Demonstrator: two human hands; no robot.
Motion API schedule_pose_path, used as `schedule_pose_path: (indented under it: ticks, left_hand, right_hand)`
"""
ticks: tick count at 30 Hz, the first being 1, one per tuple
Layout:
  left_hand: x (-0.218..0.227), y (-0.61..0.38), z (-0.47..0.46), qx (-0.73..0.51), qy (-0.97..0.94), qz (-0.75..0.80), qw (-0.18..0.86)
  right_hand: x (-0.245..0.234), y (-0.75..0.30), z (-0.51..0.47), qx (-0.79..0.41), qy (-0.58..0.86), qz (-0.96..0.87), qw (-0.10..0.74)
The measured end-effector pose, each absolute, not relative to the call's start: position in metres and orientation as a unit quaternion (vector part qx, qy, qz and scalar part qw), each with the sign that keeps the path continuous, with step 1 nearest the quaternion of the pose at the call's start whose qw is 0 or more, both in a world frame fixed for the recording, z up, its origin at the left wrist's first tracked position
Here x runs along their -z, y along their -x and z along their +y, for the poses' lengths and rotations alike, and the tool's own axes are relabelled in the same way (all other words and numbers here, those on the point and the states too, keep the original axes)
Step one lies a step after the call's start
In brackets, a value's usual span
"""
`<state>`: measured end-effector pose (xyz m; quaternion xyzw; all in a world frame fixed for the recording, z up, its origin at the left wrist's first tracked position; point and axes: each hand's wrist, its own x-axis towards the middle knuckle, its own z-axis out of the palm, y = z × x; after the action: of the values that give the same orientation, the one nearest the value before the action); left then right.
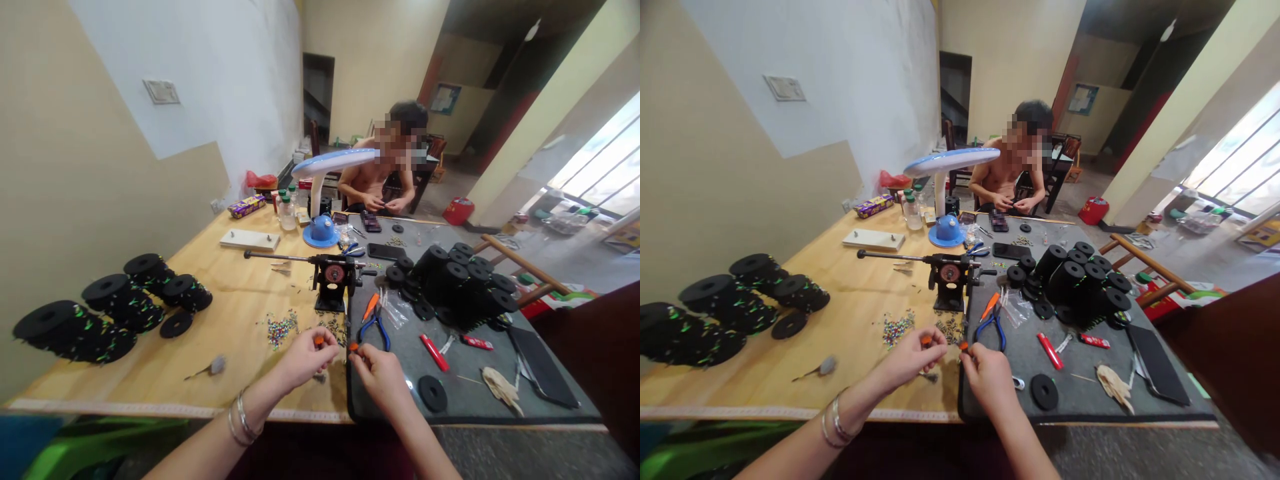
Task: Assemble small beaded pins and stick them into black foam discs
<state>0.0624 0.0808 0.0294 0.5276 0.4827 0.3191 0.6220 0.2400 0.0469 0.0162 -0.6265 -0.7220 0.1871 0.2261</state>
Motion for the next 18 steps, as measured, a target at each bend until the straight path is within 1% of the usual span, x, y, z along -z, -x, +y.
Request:
schedule_pose_path:
  ticks: [5, 9, 11, 14, 16, 18]
  left_hand:
    - [-0.019, -0.065, 0.071, -0.314, -0.511, 0.467, 0.650]
    - [-0.020, -0.064, 0.063, -0.308, -0.478, 0.457, 0.684]
    - [-0.022, -0.064, 0.062, -0.310, -0.475, 0.458, 0.684]
    - [-0.023, -0.068, 0.063, -0.332, -0.479, 0.460, 0.670]
    - [-0.024, -0.074, 0.065, -0.356, -0.468, 0.458, 0.667]
    - [-0.023, -0.079, 0.065, -0.382, -0.447, 0.448, 0.674]
  right_hand:
    - [-0.012, -0.243, 0.043, -0.211, 0.623, -0.718, 0.228]
    - [-0.008, -0.255, 0.046, -0.250, 0.647, -0.670, 0.264]
    - [-0.008, -0.261, 0.049, -0.287, 0.649, -0.641, 0.292]
    - [-0.011, -0.261, 0.053, -0.373, 0.616, -0.611, 0.328]
    - [-0.015, -0.255, 0.054, -0.431, 0.587, -0.594, 0.342]
    - [-0.017, -0.244, 0.055, -0.460, 0.568, -0.589, 0.346]
